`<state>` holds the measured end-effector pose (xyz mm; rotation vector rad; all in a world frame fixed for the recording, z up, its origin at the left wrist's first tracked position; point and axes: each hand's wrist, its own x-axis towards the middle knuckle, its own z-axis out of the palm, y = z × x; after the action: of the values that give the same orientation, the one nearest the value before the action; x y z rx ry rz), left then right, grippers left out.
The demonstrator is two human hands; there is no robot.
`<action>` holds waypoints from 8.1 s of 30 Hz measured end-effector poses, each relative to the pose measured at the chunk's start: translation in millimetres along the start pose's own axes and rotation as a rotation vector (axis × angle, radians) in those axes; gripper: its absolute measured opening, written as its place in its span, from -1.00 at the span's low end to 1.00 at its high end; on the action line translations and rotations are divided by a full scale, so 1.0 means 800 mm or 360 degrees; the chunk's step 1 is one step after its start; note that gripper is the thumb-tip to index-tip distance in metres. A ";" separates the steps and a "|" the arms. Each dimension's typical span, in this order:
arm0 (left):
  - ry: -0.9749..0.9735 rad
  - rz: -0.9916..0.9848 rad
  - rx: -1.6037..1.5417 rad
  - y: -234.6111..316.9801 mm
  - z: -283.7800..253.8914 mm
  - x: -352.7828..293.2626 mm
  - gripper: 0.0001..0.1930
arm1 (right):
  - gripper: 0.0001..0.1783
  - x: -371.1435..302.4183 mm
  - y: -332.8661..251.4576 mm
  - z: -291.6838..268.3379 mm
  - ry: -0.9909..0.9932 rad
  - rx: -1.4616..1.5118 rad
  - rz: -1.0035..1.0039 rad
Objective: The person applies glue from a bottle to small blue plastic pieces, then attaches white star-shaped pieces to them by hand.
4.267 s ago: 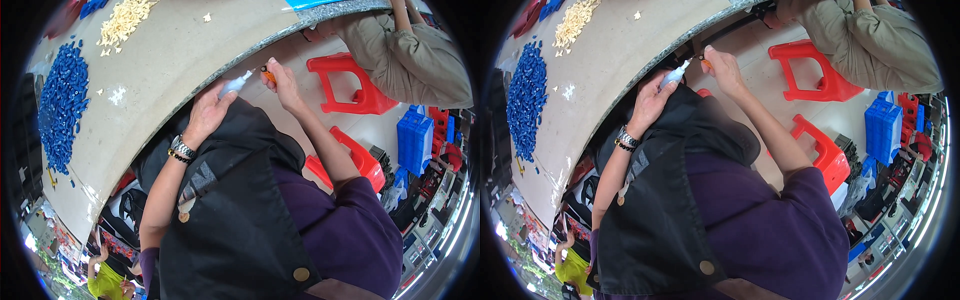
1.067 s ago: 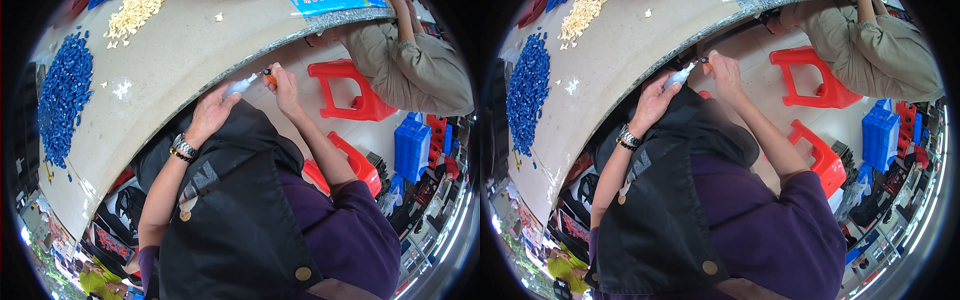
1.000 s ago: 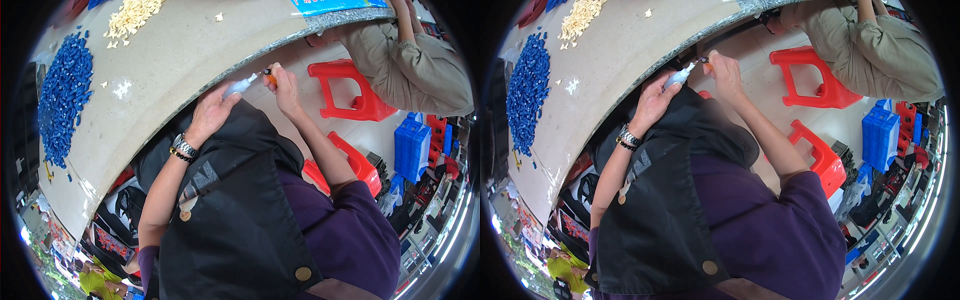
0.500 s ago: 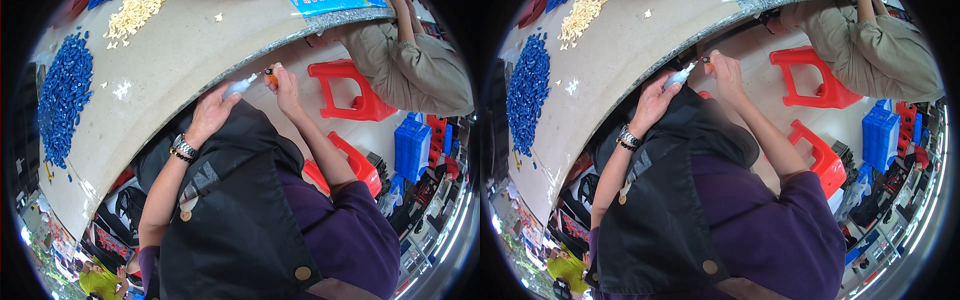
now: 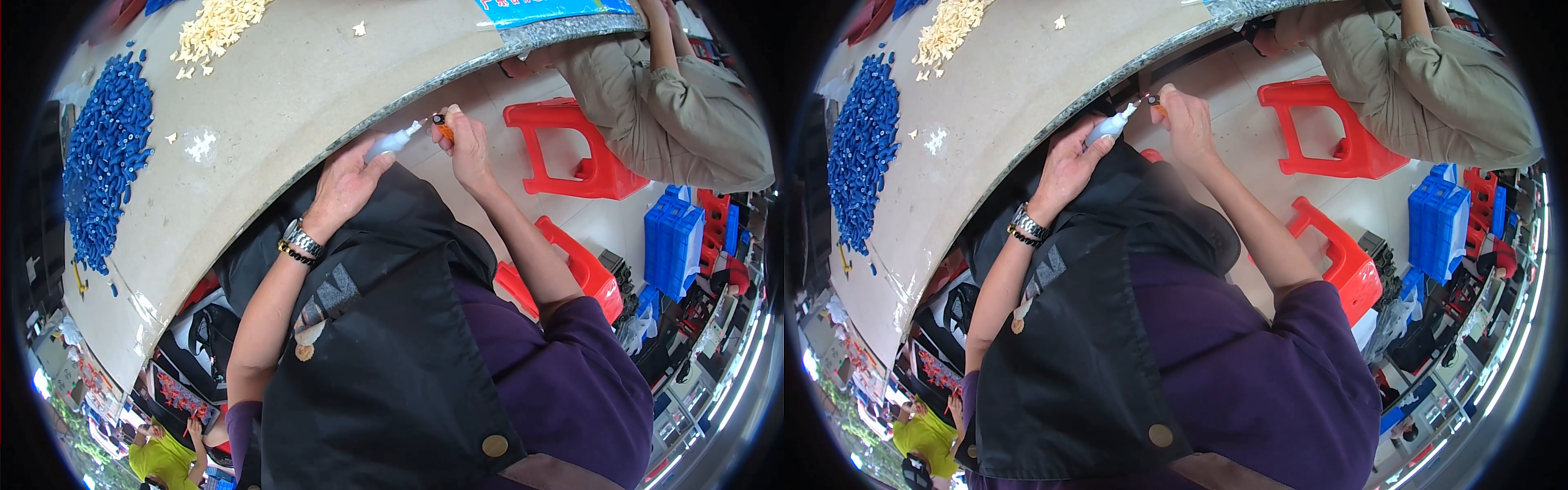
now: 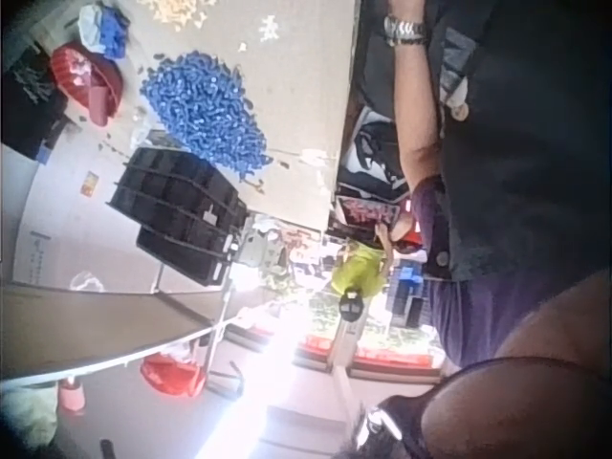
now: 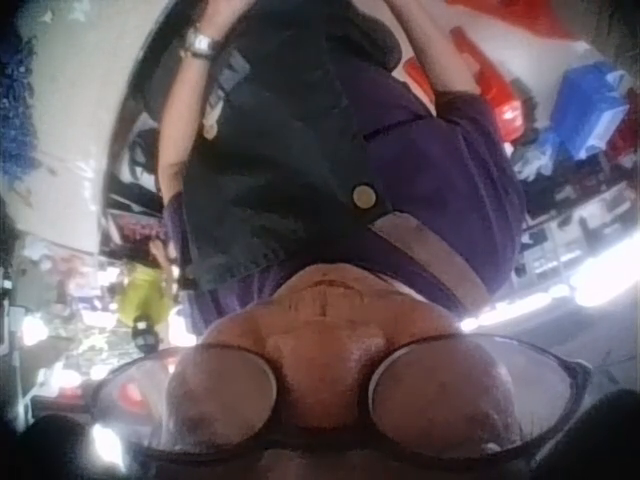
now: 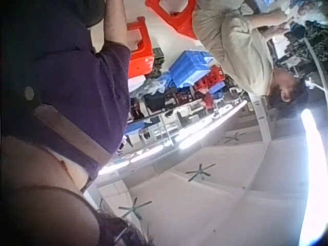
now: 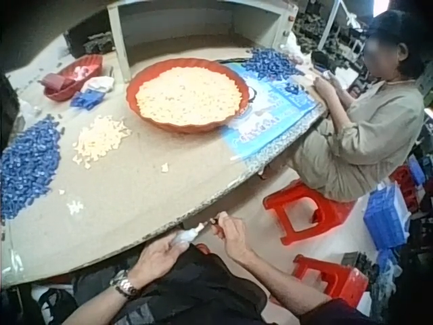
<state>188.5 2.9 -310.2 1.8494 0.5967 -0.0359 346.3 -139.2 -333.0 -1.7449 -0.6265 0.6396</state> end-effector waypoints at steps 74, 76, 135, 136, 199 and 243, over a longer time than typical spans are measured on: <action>0.0317 0.0526 -0.1193 0.096 -0.114 -0.141 -0.68 | -0.80 0.083 -0.251 0.110 -0.0553 -0.1186 -0.0995; 0.0411 0.0473 -0.1340 0.098 -0.130 -0.144 -0.66 | -0.76 0.084 -0.254 0.117 -0.0522 -0.1202 -0.1021; -0.2314 0.1121 -0.2082 0.324 -0.027 -0.184 -0.47 | -0.73 0.336 -0.337 0.199 0.0045 -0.1795 -0.2091; -0.2292 0.1116 -0.2081 0.324 -0.028 -0.185 -0.47 | -0.73 0.333 -0.338 0.201 0.0044 -0.1787 -0.2099; 0.1569 0.0352 0.1087 0.004 -0.234 -0.149 -0.84 | -0.53 0.100 -0.295 0.196 -0.1418 0.1251 0.0112; 0.1825 0.0295 -0.1142 -0.013 -0.251 -0.272 -0.82 | -0.58 0.042 -0.251 0.218 -0.1174 0.0799 0.0012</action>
<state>-57.9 101.8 -178.7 1.0649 1.0190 1.2627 230.5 51.1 -183.0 -1.0167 -0.8617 1.3400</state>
